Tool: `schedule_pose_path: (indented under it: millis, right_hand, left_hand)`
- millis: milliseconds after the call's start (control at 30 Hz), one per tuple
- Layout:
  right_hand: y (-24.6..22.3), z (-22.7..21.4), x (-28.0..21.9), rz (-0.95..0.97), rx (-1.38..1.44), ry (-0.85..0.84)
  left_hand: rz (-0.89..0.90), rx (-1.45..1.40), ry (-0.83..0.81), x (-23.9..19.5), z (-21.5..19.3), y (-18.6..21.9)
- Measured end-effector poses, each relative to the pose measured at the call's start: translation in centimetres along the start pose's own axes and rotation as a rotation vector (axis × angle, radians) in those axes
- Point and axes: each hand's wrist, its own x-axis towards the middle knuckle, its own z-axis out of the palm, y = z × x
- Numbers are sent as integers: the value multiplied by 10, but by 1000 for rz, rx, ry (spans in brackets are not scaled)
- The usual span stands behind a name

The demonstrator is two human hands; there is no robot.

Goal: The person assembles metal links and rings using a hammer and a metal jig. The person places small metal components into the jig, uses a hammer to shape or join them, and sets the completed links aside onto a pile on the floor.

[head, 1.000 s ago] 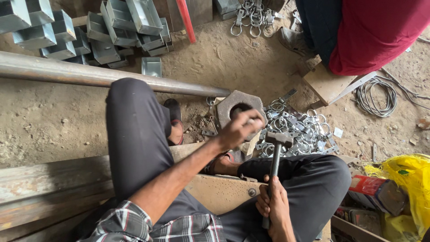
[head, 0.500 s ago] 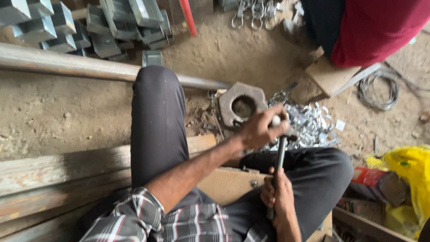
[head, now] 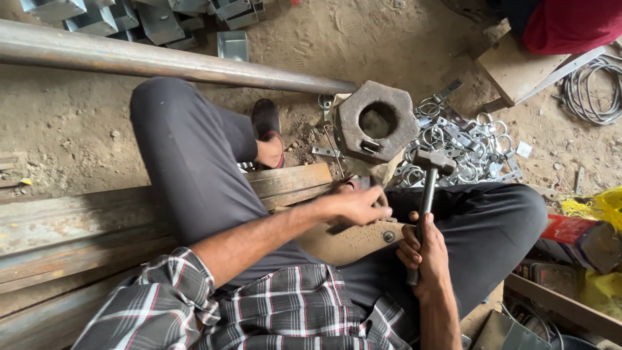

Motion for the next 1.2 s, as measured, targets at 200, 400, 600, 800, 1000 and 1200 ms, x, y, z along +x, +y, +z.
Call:
schedule_pose_path:
  millis: [200,400,600,800,1000,1200]
  right_hand:
    - [1,3,-2,11,-31,24]
    - [1,2,0,13,-39,75]
    - [0,3,-1,38,4,89]
    - [2,-1,1,39,-5,92]
    - [3,-2,2,46,1,85]
    - [3,-4,3,44,33,87]
  left_hand:
    - [109,56,-135,-5,32,-24]
    - [279,399,-31,-28,56,-29]
    - [115,479,-171,-28,52,-14]
    - [235,472,-111,-26,44,-17]
    - [234,587,-172,-26,27,-3]
    - [608,523,514,-17,-44,29]
